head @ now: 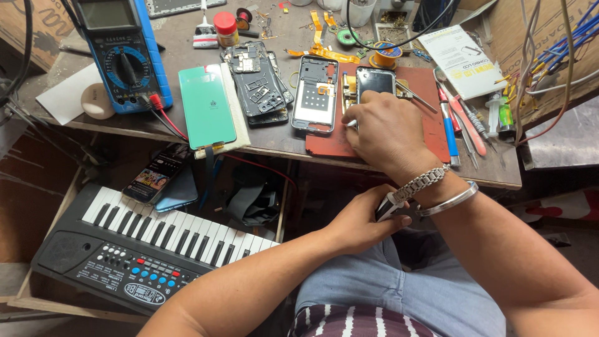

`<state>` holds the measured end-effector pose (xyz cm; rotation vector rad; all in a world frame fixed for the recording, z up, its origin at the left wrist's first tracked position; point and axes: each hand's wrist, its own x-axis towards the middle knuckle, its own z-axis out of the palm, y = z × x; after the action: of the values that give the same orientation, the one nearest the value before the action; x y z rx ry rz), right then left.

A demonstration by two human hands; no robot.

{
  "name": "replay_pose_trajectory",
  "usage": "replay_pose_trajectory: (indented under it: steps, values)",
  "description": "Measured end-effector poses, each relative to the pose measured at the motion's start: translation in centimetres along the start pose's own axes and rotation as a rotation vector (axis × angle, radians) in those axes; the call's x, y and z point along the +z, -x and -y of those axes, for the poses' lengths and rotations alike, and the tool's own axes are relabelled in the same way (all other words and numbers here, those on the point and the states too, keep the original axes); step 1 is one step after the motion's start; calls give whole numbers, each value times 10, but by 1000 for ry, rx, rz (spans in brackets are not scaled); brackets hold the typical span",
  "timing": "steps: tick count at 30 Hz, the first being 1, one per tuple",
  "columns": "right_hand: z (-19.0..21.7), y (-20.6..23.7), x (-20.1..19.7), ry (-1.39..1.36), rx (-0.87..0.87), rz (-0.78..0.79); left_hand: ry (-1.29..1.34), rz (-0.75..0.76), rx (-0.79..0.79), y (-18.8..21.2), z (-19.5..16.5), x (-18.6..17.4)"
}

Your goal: The person picks up a phone frame and a tube of adhesive, then squeezes and spreads the adhesive around the inner edge of the frame. They set the frame down, pick up a replacement screen, and peel the protective film from the screen.

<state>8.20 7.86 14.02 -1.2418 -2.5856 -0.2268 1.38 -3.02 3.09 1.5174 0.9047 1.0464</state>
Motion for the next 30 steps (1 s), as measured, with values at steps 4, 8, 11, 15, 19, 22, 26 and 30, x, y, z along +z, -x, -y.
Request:
replay_pose_trajectory:
  steps: [4, 8, 11, 15, 19, 22, 26, 30]
  values:
    - [1, 0, 4, 19, 20, 25, 15, 1, -3, 0, 1, 0]
    - [-1, -2, 7, 23, 35, 30, 1, 0, 14, 0, 1, 0]
    - [0, -6, 7, 24, 37, 51, -5, -5, 35, 1, -1, -1]
    - [5, -10, -3, -106, 44, -35, -5, -2, 8, 0, -3, -3]
    - [-1, -4, -22, -396, 101, -100, -8, -23, 9, 0, -5, -2]
    - [-15, 9, -35, -685, -12, -183, -18, -66, 22, 1, -6, -3]
    - [-33, 54, -34, -1178, 201, -271, -14, -103, -6, -1, -6, -4]
    - [-44, 99, -12, -1666, 236, -440, 74, -90, 26, 0, -4, -3]
